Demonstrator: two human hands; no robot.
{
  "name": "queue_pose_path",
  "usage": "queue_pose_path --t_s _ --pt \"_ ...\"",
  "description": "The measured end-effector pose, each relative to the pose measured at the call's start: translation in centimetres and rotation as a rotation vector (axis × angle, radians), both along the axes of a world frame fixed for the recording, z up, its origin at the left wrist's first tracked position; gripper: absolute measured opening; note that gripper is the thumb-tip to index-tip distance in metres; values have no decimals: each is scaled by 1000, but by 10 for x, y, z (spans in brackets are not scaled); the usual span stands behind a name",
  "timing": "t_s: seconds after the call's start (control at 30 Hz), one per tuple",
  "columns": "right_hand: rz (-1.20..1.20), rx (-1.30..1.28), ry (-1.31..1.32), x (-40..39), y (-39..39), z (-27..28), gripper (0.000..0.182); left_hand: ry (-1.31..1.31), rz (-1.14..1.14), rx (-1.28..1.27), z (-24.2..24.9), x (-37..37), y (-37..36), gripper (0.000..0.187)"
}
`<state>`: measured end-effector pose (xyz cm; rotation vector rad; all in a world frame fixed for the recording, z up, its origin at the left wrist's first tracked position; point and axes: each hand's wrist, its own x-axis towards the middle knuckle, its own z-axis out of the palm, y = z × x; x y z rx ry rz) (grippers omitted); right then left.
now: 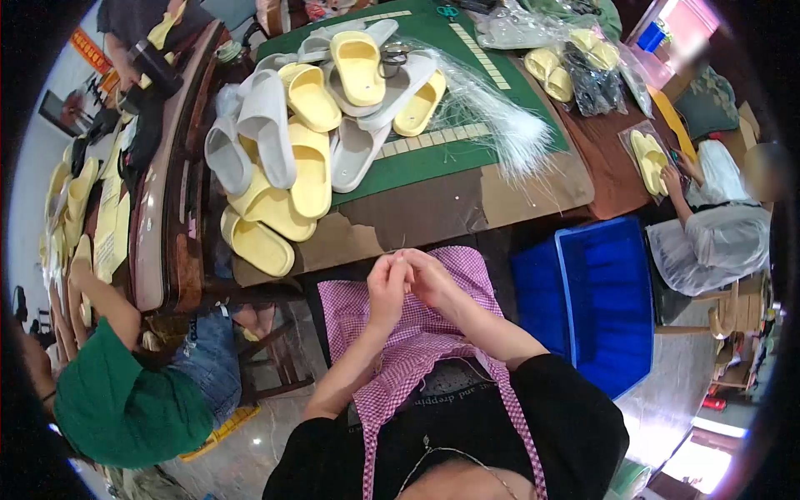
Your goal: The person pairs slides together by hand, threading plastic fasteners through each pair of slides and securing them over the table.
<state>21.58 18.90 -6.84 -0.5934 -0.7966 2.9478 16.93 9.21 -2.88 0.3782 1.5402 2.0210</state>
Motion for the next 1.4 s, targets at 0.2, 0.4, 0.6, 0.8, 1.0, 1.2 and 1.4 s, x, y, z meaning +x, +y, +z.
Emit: queue_pose_path --t_s 0.2,0.4,0.6,0.8,1.0,1.2,1.4 --pt "-153 7 -129 8 3 10 20 -60 -126 -33 -13 13 -18 17" --pt "-205 -61 -189 15 3 2 26 -268 -56 69 -13 3 -21 18" --pt "-435 -98 -200 23 48 11 34 -312 36 0 -3 -4 -36 21" --pt "-602 240 -115 18 91 18 32 -225 43 58 -11 -35 -28 23" --pt "-715 1018 -237 -24 125 17 33 241 127 -187 -20 -80 18 24" --pt "-659 1528 -284 -49 137 -25 27 346 -8 -275 -69 -110 43 25" --pt "-587 1831 -340 -46 130 -44 25 924 73 -430 -99 -105 34 18"
